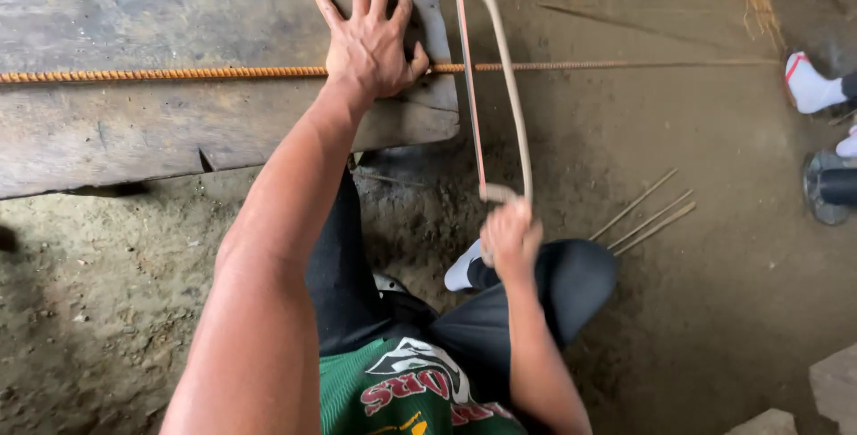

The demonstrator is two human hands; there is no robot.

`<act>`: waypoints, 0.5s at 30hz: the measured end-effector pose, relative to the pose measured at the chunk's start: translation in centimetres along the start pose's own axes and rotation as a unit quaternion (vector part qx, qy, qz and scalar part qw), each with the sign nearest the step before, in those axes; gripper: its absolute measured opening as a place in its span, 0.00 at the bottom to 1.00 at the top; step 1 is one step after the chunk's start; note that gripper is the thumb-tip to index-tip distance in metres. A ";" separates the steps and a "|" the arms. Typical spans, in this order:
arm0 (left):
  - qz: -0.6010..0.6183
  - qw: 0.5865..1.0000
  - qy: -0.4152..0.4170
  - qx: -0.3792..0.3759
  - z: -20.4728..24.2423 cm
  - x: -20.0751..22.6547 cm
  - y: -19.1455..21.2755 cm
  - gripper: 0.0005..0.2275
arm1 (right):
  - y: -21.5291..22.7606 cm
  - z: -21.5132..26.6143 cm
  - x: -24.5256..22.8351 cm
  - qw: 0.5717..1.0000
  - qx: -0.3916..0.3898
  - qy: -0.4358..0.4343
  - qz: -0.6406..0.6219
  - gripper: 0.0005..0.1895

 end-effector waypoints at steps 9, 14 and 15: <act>-0.013 1.000 -0.012 0.020 0.7 0.3 -0.7 0.30 | 3.1 0.3 0.2 0.987 -0.033 -0.037 -0.155 0.14; -0.022 1.000 -0.012 0.018 0.2 -0.1 0.2 0.30 | -15.0 -10.4 -3.0 0.915 0.181 0.253 0.259 0.20; -0.011 1.000 -0.009 0.010 0.4 0.0 -0.1 0.31 | -18.4 -9.4 -3.3 0.915 0.155 0.216 0.303 0.22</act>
Point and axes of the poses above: each hand's wrist, its own z-axis away from the middle knuckle, its own y-axis out of the back of the hand, x = y × z, the point moved 8 cm from there along -z, towards the middle knuckle, and after that the axes turned 7 degrees about -z, right-handed, at the moved point
